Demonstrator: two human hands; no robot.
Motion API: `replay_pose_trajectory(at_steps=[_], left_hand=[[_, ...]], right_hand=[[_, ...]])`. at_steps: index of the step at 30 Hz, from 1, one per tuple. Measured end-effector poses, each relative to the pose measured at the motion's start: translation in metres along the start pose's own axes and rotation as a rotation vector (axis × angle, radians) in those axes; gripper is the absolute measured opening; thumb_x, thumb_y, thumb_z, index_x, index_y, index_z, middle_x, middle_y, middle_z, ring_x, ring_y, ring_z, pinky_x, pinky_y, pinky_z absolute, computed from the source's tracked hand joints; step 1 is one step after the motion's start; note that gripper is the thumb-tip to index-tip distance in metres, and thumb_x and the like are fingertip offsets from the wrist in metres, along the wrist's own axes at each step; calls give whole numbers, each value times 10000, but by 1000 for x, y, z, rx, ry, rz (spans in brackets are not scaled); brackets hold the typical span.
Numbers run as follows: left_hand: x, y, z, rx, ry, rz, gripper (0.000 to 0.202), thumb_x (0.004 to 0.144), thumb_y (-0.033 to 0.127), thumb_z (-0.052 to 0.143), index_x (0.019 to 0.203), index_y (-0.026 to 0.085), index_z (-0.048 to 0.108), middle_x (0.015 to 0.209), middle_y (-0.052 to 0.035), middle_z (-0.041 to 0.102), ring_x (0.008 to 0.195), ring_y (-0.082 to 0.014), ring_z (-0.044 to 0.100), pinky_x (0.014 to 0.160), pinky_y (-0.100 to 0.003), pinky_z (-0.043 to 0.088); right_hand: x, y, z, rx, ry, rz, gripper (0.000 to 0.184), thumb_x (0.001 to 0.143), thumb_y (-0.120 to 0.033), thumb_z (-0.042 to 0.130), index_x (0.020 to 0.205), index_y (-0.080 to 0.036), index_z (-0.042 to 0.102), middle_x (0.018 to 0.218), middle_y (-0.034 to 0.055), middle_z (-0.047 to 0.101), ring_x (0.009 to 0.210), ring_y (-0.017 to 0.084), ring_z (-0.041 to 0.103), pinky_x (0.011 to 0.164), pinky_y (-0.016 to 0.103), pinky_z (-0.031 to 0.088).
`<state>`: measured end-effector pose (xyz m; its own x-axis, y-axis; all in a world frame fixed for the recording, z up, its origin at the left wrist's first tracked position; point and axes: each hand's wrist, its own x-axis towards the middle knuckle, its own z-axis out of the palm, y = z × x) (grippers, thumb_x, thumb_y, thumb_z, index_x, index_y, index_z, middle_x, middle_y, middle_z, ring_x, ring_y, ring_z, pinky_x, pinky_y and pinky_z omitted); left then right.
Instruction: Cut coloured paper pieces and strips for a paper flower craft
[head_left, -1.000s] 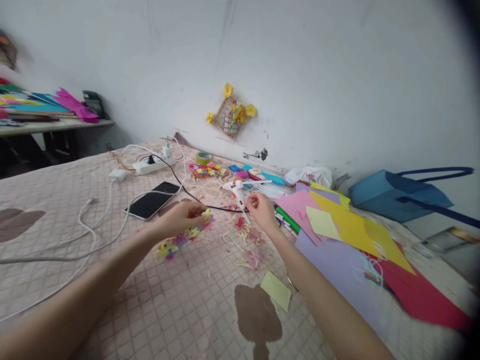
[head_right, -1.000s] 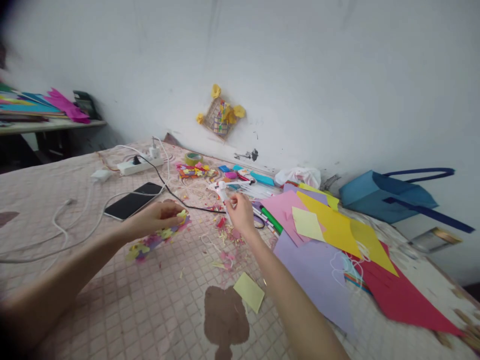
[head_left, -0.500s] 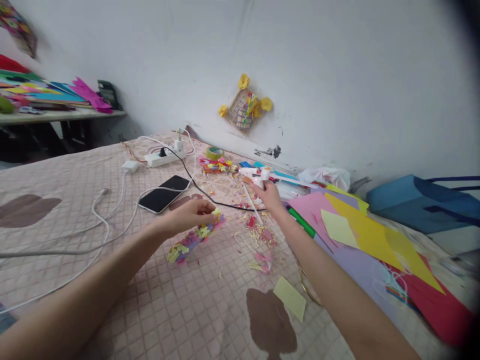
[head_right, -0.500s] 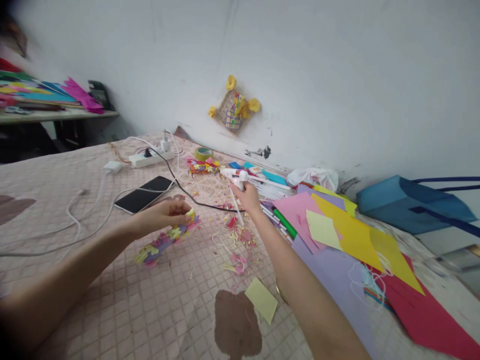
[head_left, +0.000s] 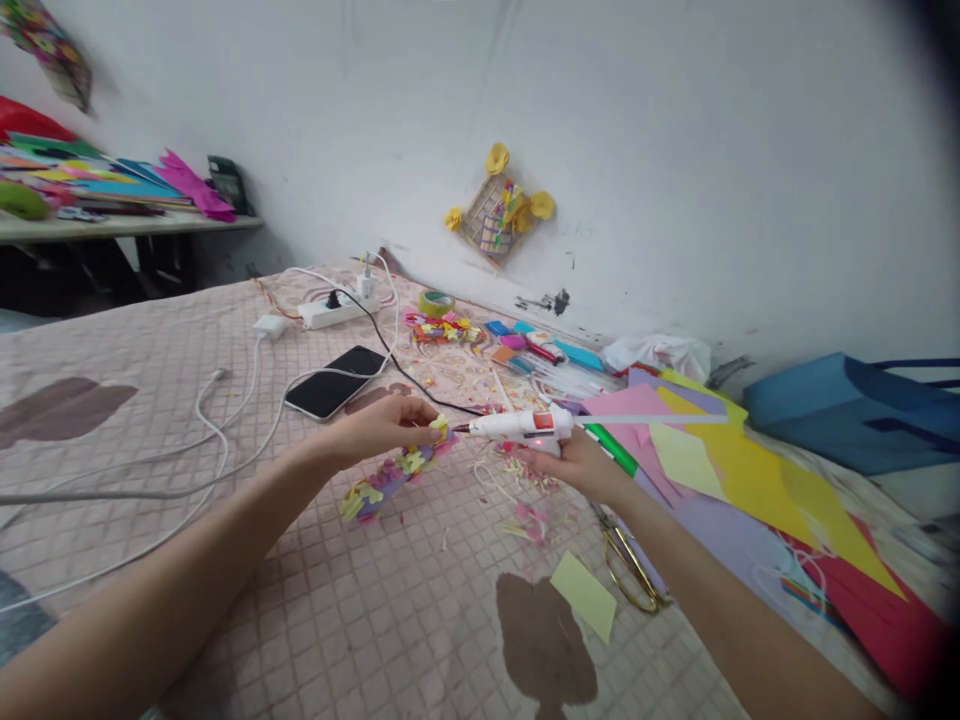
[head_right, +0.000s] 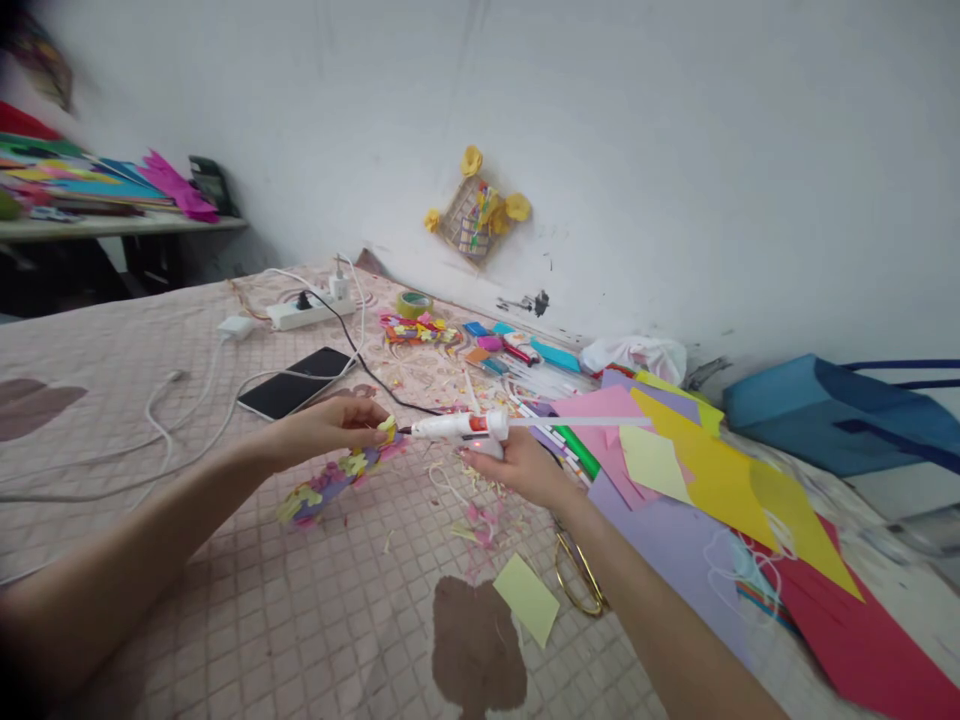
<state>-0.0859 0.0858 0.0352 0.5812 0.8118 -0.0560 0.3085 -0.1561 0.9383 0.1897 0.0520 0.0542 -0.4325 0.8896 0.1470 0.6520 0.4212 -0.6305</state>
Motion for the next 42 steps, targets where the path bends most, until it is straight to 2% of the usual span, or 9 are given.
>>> replay_pose_trajectory(at_steps=[9, 19, 28, 33, 38, 42], left_hand=[[0, 1, 0, -60, -38, -17, 380, 668, 412, 646, 923, 137, 586, 816, -34, 593, 700, -123, 525, 613, -235, 397], [-1, -2, -3, -87, -58, 4, 370, 658, 391, 664, 927, 151, 583, 791, -23, 594, 681, -117, 533, 618, -239, 415], [0, -5, -4, -76, -40, 11, 381, 663, 398, 662, 941, 149, 588, 835, -36, 600, 727, -132, 544, 657, -254, 427], [-2, -2, -4, -89, -24, 2, 361, 656, 381, 671, 912, 142, 582, 790, -23, 583, 692, -124, 531, 634, -246, 414], [-3, -1, -4, -70, -8, 10, 358, 645, 394, 677, 877, 145, 567, 712, 10, 536, 638, -109, 501, 597, -235, 401], [-2, -4, -3, -43, 13, 35, 328, 662, 383, 667, 859, 142, 565, 730, 8, 543, 651, -106, 503, 602, -232, 399]], right_hand=[[5, -6, 4, 18, -31, 10, 244, 769, -419, 536, 745, -186, 603, 613, 0, 559, 618, 172, 509, 570, 261, 386], [5, -8, 5, -22, -12, 11, 230, 781, -409, 525, 712, -193, 561, 598, -9, 517, 573, 153, 461, 532, 247, 343], [5, -6, 6, -36, -14, 24, 247, 782, -413, 521, 676, -190, 532, 555, -19, 471, 537, 141, 430, 513, 243, 332], [8, -4, 3, -53, 1, 4, 234, 777, -404, 534, 728, -181, 587, 630, 1, 558, 627, 174, 501, 565, 259, 380], [29, 13, -5, -140, 103, 3, 273, 788, -384, 515, 917, -168, 622, 775, 32, 648, 707, 209, 566, 641, 292, 417], [68, 35, -5, -263, 233, 77, 302, 760, -410, 540, 873, -143, 627, 732, 54, 651, 672, 216, 581, 619, 283, 411]])
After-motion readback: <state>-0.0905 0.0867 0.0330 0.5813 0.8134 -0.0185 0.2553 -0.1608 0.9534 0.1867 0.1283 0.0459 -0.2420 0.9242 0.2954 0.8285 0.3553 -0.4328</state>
